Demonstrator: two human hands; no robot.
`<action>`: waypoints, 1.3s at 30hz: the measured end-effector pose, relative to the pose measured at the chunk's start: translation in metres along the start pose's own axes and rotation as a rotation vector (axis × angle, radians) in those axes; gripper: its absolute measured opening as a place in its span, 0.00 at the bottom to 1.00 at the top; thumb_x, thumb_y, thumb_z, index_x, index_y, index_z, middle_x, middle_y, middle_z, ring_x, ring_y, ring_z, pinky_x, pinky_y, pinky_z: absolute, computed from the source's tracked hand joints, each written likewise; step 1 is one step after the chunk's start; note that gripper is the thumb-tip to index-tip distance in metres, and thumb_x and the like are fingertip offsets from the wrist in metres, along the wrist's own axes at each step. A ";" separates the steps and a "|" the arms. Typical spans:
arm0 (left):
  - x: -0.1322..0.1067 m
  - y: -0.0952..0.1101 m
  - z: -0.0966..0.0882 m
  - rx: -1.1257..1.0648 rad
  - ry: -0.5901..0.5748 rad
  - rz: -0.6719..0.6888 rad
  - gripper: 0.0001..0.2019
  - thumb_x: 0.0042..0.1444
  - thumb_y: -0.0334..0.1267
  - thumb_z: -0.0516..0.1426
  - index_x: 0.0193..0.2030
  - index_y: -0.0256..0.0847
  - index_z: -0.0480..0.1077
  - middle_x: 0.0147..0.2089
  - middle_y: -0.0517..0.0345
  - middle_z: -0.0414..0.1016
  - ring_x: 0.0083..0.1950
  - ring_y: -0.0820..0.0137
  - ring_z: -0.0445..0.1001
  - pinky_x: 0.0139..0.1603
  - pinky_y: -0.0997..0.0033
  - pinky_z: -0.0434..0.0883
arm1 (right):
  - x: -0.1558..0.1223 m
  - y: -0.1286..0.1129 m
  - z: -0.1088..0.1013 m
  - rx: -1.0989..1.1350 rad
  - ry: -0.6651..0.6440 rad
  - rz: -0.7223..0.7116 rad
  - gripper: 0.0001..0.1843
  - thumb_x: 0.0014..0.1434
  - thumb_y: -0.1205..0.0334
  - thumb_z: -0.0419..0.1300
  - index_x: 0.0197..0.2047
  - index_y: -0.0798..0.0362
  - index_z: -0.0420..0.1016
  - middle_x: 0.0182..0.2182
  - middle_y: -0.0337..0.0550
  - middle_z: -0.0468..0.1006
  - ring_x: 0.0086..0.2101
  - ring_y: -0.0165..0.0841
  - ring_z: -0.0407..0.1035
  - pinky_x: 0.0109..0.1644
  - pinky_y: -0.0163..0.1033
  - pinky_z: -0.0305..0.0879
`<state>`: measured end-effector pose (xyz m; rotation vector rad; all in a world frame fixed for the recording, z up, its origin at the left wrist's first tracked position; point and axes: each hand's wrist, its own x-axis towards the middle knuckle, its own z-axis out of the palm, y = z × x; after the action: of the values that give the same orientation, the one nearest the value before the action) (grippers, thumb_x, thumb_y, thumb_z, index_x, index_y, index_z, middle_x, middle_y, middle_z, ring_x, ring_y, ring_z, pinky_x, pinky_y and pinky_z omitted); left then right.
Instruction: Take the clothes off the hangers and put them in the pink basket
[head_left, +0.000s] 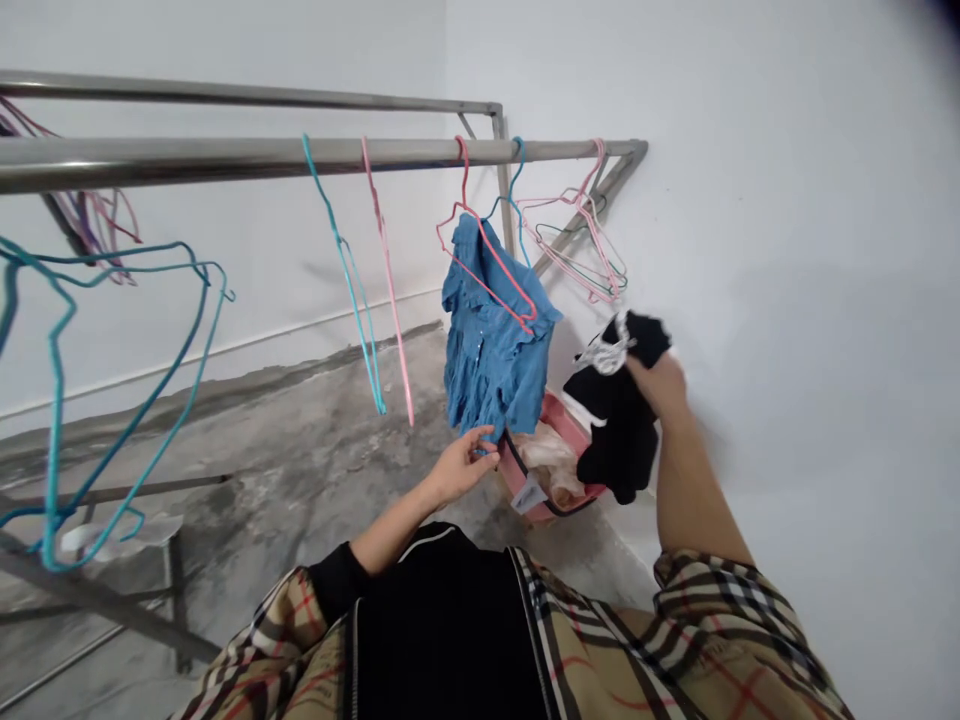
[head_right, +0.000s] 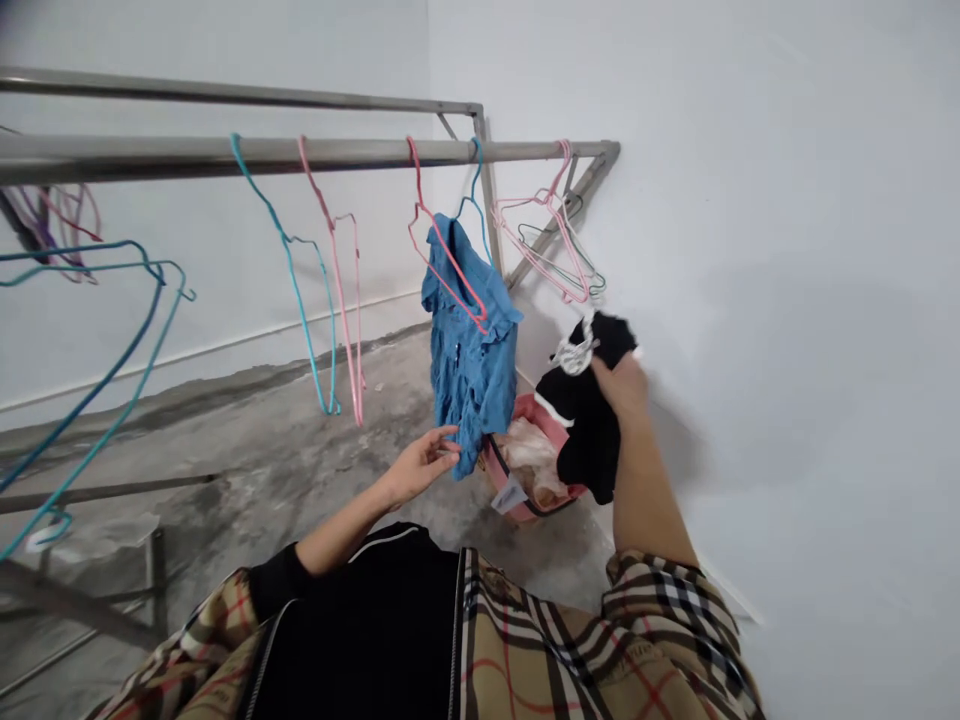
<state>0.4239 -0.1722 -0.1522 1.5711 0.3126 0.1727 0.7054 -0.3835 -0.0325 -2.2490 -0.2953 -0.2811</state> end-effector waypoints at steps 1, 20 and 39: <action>0.000 -0.001 -0.001 -0.001 0.004 -0.003 0.32 0.51 0.48 0.63 0.60 0.37 0.63 0.44 0.53 0.73 0.38 0.72 0.73 0.43 0.68 0.71 | -0.001 0.002 0.010 -0.071 -0.096 0.023 0.22 0.49 0.59 0.67 0.46 0.64 0.77 0.46 0.64 0.78 0.50 0.51 0.72 0.56 0.54 0.65; 0.017 0.024 0.001 0.179 0.017 0.132 0.27 0.54 0.40 0.60 0.61 0.38 0.64 0.49 0.49 0.73 0.35 0.74 0.71 0.39 0.69 0.71 | 0.046 -0.156 0.143 0.726 -0.616 -0.392 0.38 0.55 0.47 0.62 0.65 0.52 0.58 0.54 0.49 0.74 0.53 0.37 0.69 0.62 0.51 0.65; 0.085 0.072 -0.011 0.267 0.413 0.489 0.38 0.57 0.49 0.58 0.70 0.40 0.49 0.72 0.38 0.50 0.65 0.53 0.62 0.60 0.49 0.68 | 0.009 -0.170 0.108 0.284 -0.473 -0.703 0.27 0.54 0.35 0.55 0.25 0.52 0.65 0.23 0.36 0.63 0.27 0.29 0.58 0.34 0.36 0.55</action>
<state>0.5078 -0.1360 -0.0870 1.8519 0.2728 0.8725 0.6738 -0.1922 0.0239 -1.8344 -1.2975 -0.0523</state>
